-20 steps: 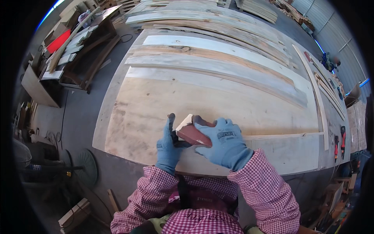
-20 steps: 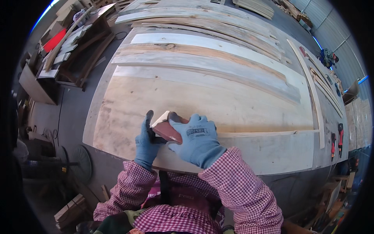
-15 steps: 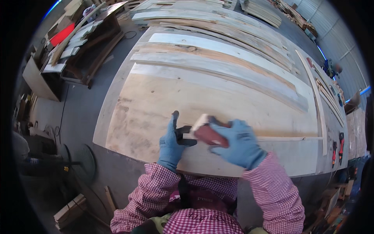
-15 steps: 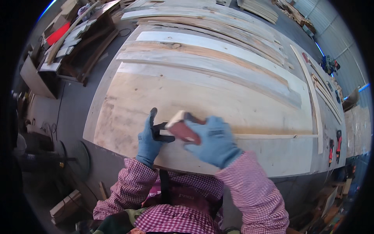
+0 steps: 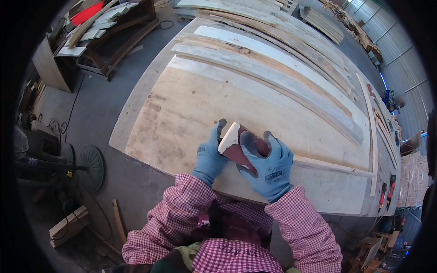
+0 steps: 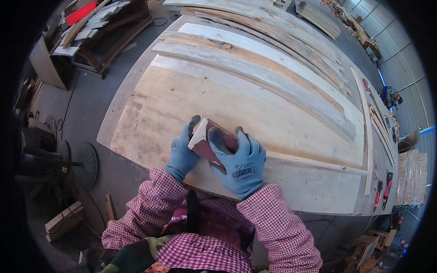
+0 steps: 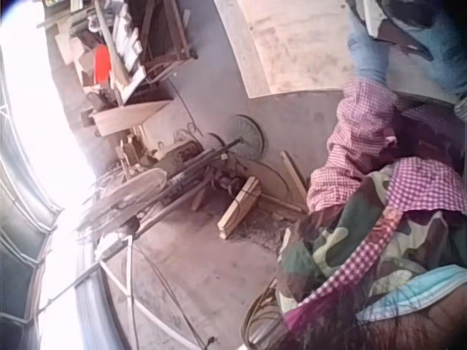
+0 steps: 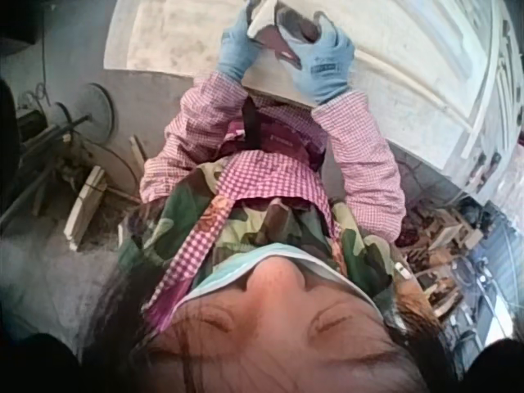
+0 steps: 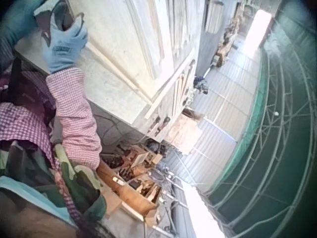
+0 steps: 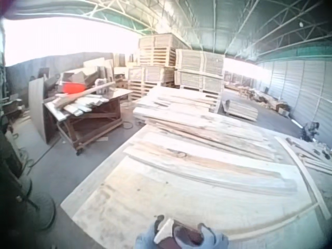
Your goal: The person sands a large wooden board using a sanding block. They move the block back and forth along the grain, covering different sections of the board's surface.
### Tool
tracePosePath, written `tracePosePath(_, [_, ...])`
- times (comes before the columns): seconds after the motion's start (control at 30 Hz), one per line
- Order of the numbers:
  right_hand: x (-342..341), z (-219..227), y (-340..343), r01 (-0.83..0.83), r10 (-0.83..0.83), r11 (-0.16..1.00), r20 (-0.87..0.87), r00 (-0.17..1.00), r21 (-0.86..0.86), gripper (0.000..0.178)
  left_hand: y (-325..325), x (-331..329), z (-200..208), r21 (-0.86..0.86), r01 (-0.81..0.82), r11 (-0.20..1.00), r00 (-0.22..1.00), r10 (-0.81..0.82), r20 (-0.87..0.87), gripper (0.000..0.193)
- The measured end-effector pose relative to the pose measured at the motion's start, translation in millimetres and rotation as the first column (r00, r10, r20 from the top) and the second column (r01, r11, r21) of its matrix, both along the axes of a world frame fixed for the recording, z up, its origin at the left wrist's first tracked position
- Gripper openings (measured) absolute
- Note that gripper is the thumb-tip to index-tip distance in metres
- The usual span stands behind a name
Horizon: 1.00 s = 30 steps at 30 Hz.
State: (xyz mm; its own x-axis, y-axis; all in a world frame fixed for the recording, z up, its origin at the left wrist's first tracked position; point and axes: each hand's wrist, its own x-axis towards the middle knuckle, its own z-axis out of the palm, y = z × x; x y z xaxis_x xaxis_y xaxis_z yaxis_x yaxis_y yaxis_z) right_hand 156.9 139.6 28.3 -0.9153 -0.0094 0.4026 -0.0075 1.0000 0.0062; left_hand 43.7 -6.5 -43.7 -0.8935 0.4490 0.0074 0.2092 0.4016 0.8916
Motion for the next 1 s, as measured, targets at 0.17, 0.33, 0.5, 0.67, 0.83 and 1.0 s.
tracePosePath(0.17, [32.9,-11.7,46.8,0.057,-0.055,0.997,0.033,0.998,-0.048,0.078,-4.2,-2.8,-0.5,0.116,0.004,0.993,0.987,-0.023,0.157,0.097])
tracePosePath(0.33, [81.3,-13.8,96.1,0.273,-0.269,0.962,0.105,0.957,-0.028,0.086,1.8,-6.5,-1.8,0.069,-0.013,0.998,0.972,-0.004,0.235,0.076])
tracePosePath(0.5, [7.8,-12.1,37.2,0.248,-0.220,0.939,0.139,0.966,-0.240,0.073,2.0,-7.5,6.6,-0.011,0.022,1.000,0.986,-0.020,0.165,0.056])
tracePosePath(0.67, [-28.8,-8.8,-4.0,0.207,-0.181,0.966,0.169,0.969,-0.152,0.079,0.6,-11.3,0.5,0.067,0.005,0.998,0.985,-0.016,0.172,0.057])
tracePosePath(0.83, [-0.6,-7.5,24.1,0.423,-0.386,0.888,0.210,0.898,-0.178,0.081,2.2,-9.0,2.6,0.052,0.012,0.999,0.986,-0.020,0.168,0.056])
tracePosePath(1.0, [-17.1,6.7,6.1,0.452,-0.364,0.859,0.336,0.869,-0.239,0.080,3.8,-7.6,-3.3,0.051,0.014,0.999,0.992,-0.020,0.128,0.053])
